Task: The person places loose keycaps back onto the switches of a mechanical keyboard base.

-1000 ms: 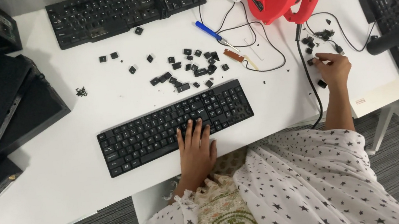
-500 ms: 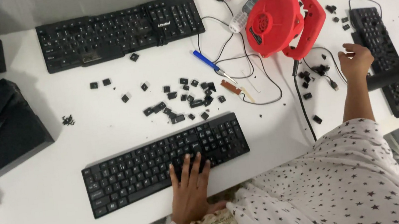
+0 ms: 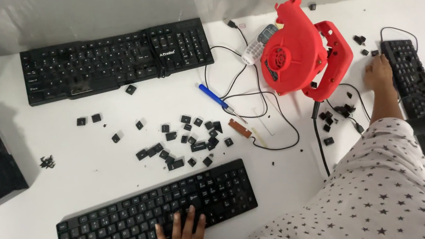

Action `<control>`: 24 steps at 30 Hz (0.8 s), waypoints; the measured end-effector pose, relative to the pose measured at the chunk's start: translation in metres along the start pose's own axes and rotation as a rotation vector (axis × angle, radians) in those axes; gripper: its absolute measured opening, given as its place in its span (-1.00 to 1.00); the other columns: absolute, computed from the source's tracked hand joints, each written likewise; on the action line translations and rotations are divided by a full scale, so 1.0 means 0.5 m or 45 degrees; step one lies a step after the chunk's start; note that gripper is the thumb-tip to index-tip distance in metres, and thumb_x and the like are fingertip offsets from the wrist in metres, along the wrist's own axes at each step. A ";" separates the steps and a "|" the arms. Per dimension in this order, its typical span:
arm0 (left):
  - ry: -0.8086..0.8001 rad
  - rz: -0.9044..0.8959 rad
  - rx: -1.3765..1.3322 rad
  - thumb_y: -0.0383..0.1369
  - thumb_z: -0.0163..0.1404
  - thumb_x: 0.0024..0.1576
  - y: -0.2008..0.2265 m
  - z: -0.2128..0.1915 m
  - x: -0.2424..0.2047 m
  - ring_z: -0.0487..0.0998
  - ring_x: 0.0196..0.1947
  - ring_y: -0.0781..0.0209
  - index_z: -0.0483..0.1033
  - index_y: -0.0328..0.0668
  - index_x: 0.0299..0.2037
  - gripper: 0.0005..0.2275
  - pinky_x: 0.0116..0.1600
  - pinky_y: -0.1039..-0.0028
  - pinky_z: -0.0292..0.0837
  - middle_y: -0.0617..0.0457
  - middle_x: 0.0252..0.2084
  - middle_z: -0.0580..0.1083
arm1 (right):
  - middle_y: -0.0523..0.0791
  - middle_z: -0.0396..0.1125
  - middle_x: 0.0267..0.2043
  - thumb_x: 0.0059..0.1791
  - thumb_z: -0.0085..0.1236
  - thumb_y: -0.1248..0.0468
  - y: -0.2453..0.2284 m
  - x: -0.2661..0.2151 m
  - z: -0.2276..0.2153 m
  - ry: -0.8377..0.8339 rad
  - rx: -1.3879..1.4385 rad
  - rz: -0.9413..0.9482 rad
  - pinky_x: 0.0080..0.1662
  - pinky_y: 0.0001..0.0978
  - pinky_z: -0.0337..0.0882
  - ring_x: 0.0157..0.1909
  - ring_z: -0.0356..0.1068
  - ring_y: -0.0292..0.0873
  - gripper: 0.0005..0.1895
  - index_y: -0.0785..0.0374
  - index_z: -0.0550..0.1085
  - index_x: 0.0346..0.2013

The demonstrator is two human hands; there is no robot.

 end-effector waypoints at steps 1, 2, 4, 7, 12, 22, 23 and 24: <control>0.000 -0.002 0.002 0.39 -0.32 0.06 0.001 0.002 0.000 -0.17 0.53 -0.15 0.16 0.02 0.36 -0.20 0.37 -0.52 -0.42 -0.08 0.46 0.08 | 0.43 0.15 0.36 0.06 0.12 0.36 -0.049 -0.015 -0.032 -0.001 0.002 -0.002 0.32 0.08 0.20 0.35 0.15 0.43 -0.51 0.63 0.34 0.22; 0.040 -0.003 -0.021 0.41 -0.35 0.05 0.004 0.004 0.001 -0.18 0.53 -0.15 0.15 -0.02 0.36 -0.18 0.36 -0.51 -0.43 -0.09 0.46 0.07 | 0.32 0.28 0.23 0.10 0.09 0.40 -0.097 -0.026 -0.066 -0.006 -0.024 0.042 0.28 0.05 0.31 0.24 0.27 0.35 -0.73 0.55 0.40 0.04; 0.082 -0.009 -0.042 0.43 -0.38 0.05 0.000 0.021 -0.009 -0.19 0.53 -0.15 0.14 -0.05 0.35 -0.15 0.36 -0.51 -0.44 -0.09 0.45 0.05 | 0.22 0.41 0.11 0.15 0.06 0.43 -0.166 -0.040 -0.114 -0.010 -0.049 0.081 0.24 0.02 0.42 0.13 0.39 0.26 -0.90 0.48 0.47 -0.14; -0.001 -0.016 0.061 0.39 -0.36 0.04 -0.011 0.037 -0.028 -0.20 0.55 -0.14 0.16 -0.03 0.35 -0.18 0.40 -0.52 -0.45 -0.07 0.47 0.06 | 0.12 0.48 -0.12 -0.04 0.15 0.50 -0.208 -0.046 -0.149 0.267 -0.004 0.049 0.07 -0.09 0.49 -0.02 0.49 0.18 -0.79 0.37 0.60 -0.13; -0.006 0.016 -0.027 0.47 -0.38 -0.03 0.001 -0.007 0.006 -0.27 0.53 -0.17 0.13 -0.09 0.34 -0.09 0.32 -0.52 -0.47 -0.08 0.46 0.00 | 0.10 0.49 -0.11 -0.17 0.22 0.55 -0.256 0.012 -0.189 0.435 0.207 -0.100 -0.04 -0.15 0.48 -0.15 0.50 0.10 -0.68 0.40 0.62 -0.13; -0.063 -0.040 -0.038 0.51 -0.33 -0.15 0.011 -0.067 0.051 -0.27 0.50 -0.16 0.12 -0.12 0.33 0.00 0.31 -0.51 -0.46 -0.05 0.48 -0.05 | 0.09 0.50 -0.26 -0.11 0.31 0.44 -0.270 -0.037 -0.177 0.145 0.269 0.129 -0.07 -0.27 0.50 -0.27 0.51 0.02 -0.84 0.29 0.67 -0.24; -0.093 -0.033 -0.071 0.51 -0.29 -0.14 0.012 -0.074 0.055 -0.27 0.49 -0.19 0.14 -0.17 0.32 0.00 0.30 -0.51 -0.46 -0.07 0.47 -0.03 | 0.09 0.51 -0.29 -0.09 0.36 0.41 -0.298 -0.059 -0.207 0.112 0.263 0.119 -0.10 -0.27 0.49 -0.32 0.50 0.01 -0.85 0.30 0.68 -0.23; -0.126 -0.027 -0.108 0.51 -0.25 -0.13 0.015 -0.081 0.056 -0.26 0.48 -0.21 0.17 -0.21 0.32 0.01 0.28 -0.52 -0.46 -0.10 0.45 -0.01 | 0.09 0.52 -0.31 -0.08 0.40 0.37 -0.323 -0.086 -0.237 0.074 0.255 0.110 -0.13 -0.28 0.49 -0.36 0.49 0.00 -0.84 0.31 0.68 -0.21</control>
Point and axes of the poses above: each hand's wrist, its own x-axis towards the middle knuckle, its own z-axis out of the palm, y = z × x, the point moved 2 cm from there along x, towards the middle knuckle
